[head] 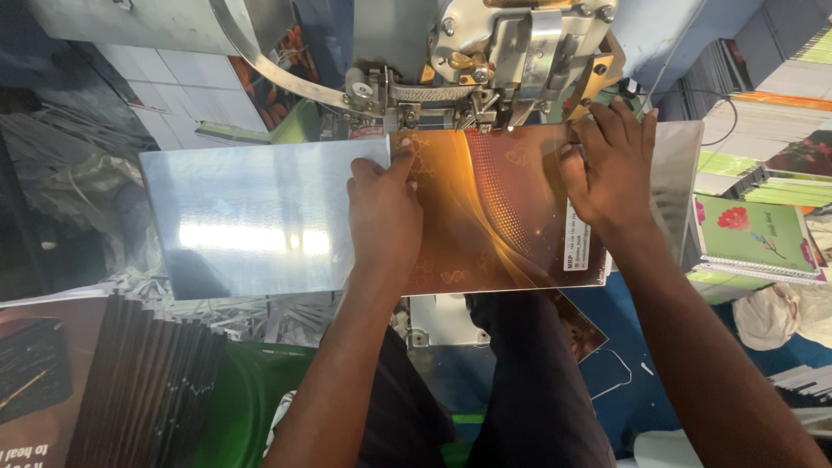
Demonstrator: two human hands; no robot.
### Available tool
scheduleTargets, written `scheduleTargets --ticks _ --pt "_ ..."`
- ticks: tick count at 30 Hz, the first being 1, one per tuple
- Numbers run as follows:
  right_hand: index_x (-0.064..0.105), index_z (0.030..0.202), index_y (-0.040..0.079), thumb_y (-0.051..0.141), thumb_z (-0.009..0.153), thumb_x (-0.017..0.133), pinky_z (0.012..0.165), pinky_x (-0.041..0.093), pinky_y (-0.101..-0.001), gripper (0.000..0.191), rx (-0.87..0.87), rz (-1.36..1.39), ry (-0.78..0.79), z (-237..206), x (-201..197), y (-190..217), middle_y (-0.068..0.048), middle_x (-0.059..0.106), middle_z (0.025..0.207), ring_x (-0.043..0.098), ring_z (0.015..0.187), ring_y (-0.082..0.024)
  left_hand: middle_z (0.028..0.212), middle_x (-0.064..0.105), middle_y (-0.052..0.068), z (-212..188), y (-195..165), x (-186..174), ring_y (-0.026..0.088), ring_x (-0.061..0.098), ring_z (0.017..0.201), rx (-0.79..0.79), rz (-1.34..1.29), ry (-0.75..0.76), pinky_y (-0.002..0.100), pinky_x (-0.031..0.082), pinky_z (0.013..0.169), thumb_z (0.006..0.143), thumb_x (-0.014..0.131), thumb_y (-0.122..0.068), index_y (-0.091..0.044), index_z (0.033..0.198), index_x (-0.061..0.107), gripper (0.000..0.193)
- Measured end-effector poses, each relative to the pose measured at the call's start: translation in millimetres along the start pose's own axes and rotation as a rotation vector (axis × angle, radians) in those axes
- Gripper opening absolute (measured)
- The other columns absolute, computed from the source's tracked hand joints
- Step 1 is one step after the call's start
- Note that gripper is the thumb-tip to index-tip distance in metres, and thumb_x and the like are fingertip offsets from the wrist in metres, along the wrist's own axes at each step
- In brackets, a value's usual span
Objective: The person places brown-covered notebooks onto a binding machine, aligns them, and presses the machine to stitch the spine. After each cycle, the person removes the bound notebook, briefly opens it to check the binding, and sets it aside. The process repeats with several notebooks.
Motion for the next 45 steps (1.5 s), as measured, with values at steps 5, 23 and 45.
scheduleTargets --ticks 5,23,45 --pt "0.059 0.129 -0.006 0.027 0.103 0.056 0.122 0.008 -0.0744 0.043 0.005 -0.07 -0.027 5 -5 7 -0.028 0.052 0.147 0.037 0.149 -0.051 0.108 0.052 0.017 -5 -6 -4 0.037 0.057 0.096 0.026 -0.03 -0.021 0.047 0.053 0.082 0.089 0.068 -0.006 -0.015 0.132 0.069 0.044" --pt "0.061 0.145 0.001 0.035 0.103 0.061 0.127 0.014 -0.0617 0.054 -0.125 0.027 0.062 32 4 89 -0.025 0.058 0.141 0.048 0.137 -0.044 0.115 0.053 0.021 -7 -11 -13 0.04 0.058 0.104 0.049 -0.047 0.023 0.049 0.055 0.083 0.09 0.065 -0.006 -0.018 0.139 0.064 0.05" --pt "0.065 0.137 0.002 0.035 0.102 0.066 0.124 0.02 -0.0611 0.049 -0.12 0.008 0.03 22 3 63 -0.019 0.061 0.133 0.052 0.133 -0.038 0.104 0.062 0.013 -11 -23 2 0.036 0.067 0.097 0.118 0.198 0.0 0.052 0.056 0.081 0.091 0.071 -0.037 -0.036 0.145 0.055 0.056"
Point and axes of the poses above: each hand's wrist, its own z-axis towards the middle knuckle, its own x-axis out of the palm, y = z × x, the point moved 5 cm from there along z, towards the middle knuckle
